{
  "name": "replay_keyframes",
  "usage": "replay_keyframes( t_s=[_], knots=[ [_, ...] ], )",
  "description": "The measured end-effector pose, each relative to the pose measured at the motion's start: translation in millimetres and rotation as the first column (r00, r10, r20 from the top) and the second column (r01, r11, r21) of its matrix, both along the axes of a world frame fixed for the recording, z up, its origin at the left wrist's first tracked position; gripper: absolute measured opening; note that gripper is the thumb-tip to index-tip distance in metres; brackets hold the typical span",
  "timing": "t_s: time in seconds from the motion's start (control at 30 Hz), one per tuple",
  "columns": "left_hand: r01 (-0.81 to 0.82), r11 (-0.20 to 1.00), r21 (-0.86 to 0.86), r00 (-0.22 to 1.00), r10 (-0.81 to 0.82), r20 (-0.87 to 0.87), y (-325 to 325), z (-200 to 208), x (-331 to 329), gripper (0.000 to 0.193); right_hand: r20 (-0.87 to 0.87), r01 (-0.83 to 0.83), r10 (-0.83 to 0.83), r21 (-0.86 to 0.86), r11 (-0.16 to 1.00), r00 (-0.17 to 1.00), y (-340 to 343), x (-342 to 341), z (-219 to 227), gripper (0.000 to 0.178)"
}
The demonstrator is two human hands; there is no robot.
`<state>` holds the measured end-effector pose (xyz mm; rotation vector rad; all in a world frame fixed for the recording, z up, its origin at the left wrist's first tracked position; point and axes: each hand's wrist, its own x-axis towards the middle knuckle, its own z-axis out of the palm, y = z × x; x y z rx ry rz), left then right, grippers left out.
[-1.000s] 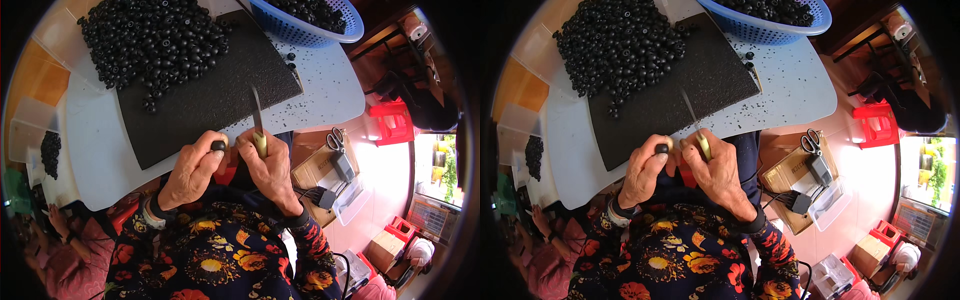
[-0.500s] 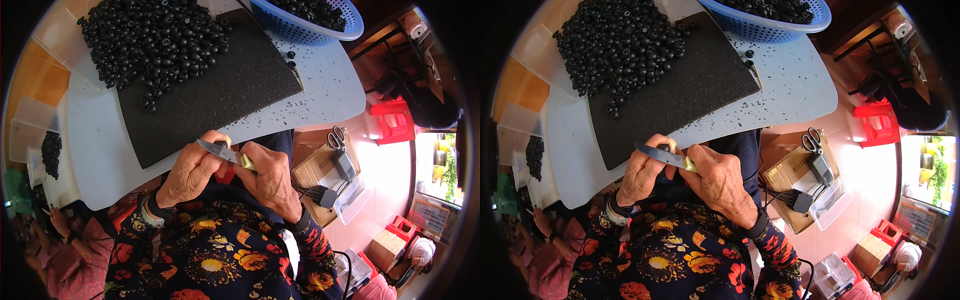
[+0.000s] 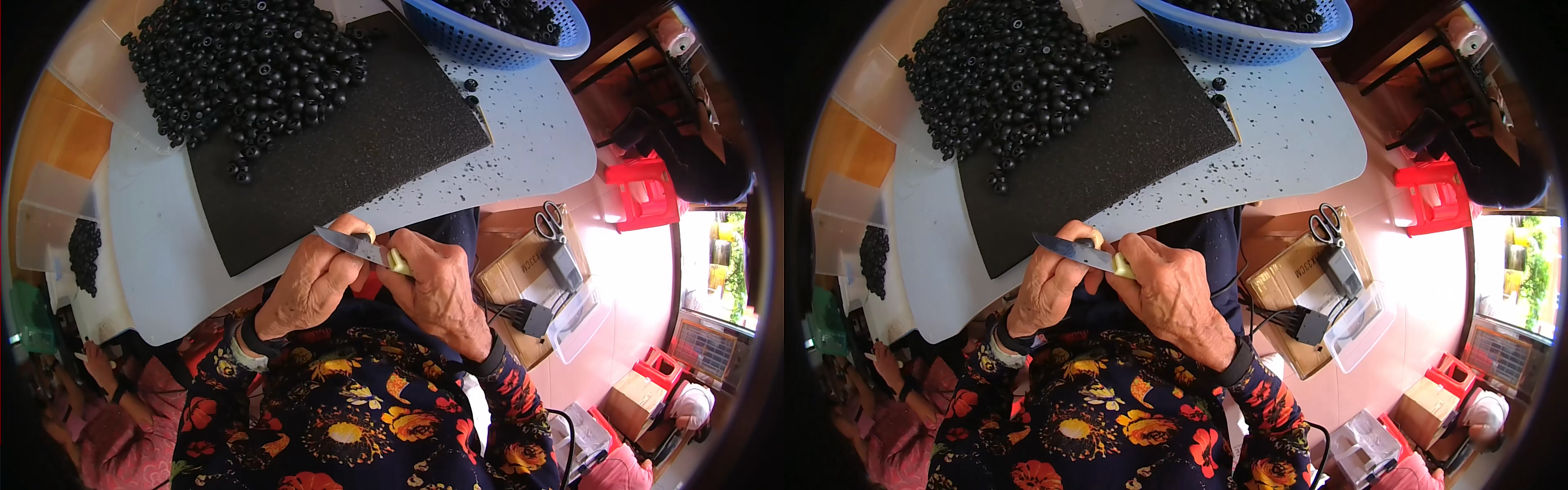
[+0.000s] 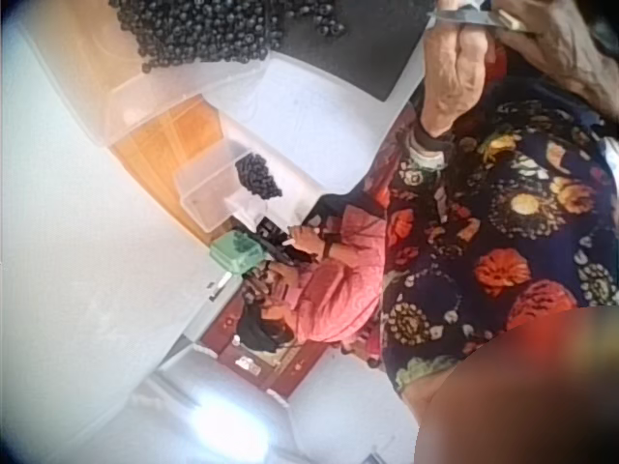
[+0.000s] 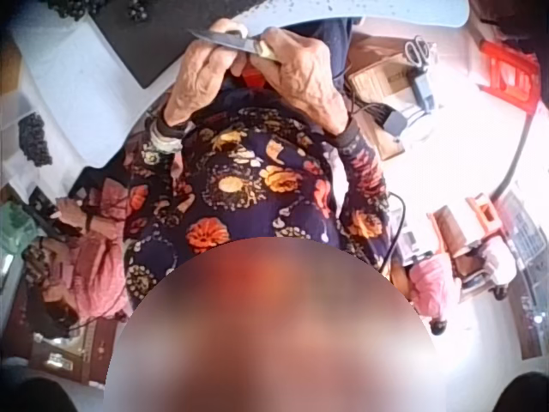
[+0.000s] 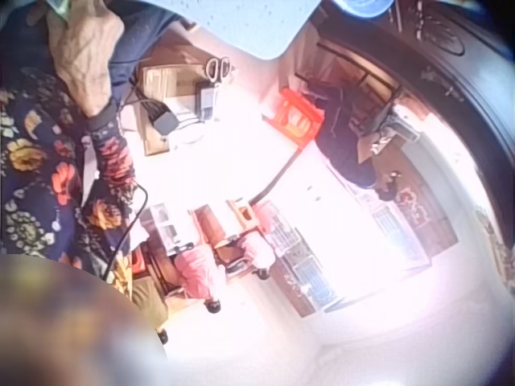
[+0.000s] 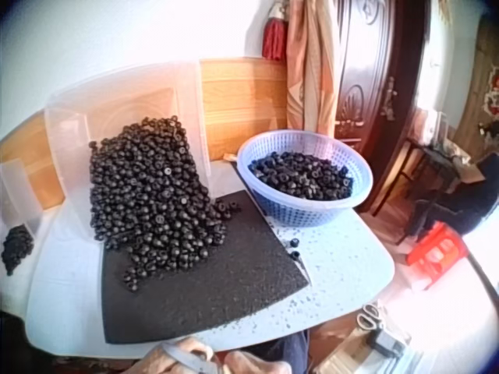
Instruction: Sorting and cutting small black round objects at a table.
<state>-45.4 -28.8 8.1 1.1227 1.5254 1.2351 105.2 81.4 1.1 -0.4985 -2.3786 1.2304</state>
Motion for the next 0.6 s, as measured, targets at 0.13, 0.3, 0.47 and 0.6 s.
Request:
replay_keyframes(
  t_s=[0.13, 0.3, 0.47, 0.6],
  knots=[
    [0.006, 1.000, -0.006, 1.000, -0.006, 0.018, -0.1, 0.8, 0.2, 0.025, 0.006, -0.001, 0.001, 0.011, 1.000, 1.000, 0.2, -0.5, -0.3, 0.020],
    [0.039, 0.997, -0.060, 0.999, -0.038, 0.022, -1.2, 8.1, -3.4, 0.023, 0.005, -0.034, 0.034, 0.028, 0.999, 0.999, 3.7, -2.2, 1.5, 0.020],
    [0.134, 0.990, 0.037, 0.991, -0.134, 0.003, -11.3, 31.9, 11.5, 0.012, 0.109, 0.154, -0.164, 0.092, 0.984, 0.980, 11.2, 3.1, -22.9, 0.019],
    [0.092, 0.995, -0.027, 0.993, -0.090, 0.075, -10.5, 11.6, 10.4, 0.022, 0.078, 0.250, -0.241, -0.135, 0.959, 0.967, 4.6, -1.2, -8.6, 0.017]
  ],
)
